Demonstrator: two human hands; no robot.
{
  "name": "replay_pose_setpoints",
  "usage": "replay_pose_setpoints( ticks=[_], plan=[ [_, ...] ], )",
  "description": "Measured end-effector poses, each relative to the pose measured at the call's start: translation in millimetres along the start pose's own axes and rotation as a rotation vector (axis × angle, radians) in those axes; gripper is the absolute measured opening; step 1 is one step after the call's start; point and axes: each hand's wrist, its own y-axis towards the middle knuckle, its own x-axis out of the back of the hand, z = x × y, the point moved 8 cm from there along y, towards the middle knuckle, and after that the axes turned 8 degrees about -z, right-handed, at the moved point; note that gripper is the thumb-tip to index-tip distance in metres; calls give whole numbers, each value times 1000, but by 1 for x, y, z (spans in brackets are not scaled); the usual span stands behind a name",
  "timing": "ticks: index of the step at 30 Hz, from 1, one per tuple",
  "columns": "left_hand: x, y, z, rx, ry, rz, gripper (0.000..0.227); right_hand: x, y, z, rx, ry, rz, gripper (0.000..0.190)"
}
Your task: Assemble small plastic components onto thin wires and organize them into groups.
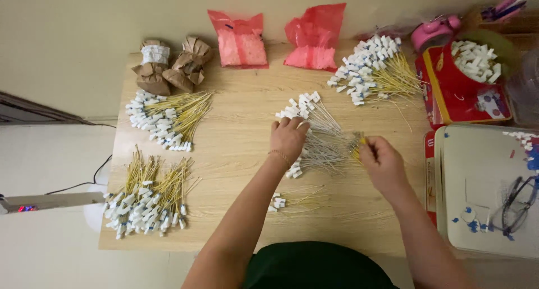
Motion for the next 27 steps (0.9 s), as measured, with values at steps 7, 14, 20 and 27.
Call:
replay_pose_setpoints(
  ticks=[7,14,20,27],
  plan=[
    [-51,16,0,-82,87,228,15,1,-12,25,-153,251,45,4],
    [-49,10,7,-172,53,44,14,-2,-15,44,-236,363,5,8],
    [-26,1,25,-54,13,137,9,-17,-16,57,-238,398,27,8],
    [-43,-25,48,-13,43,283,13,-35,-32,66,-200,416,40,4]
  ],
)
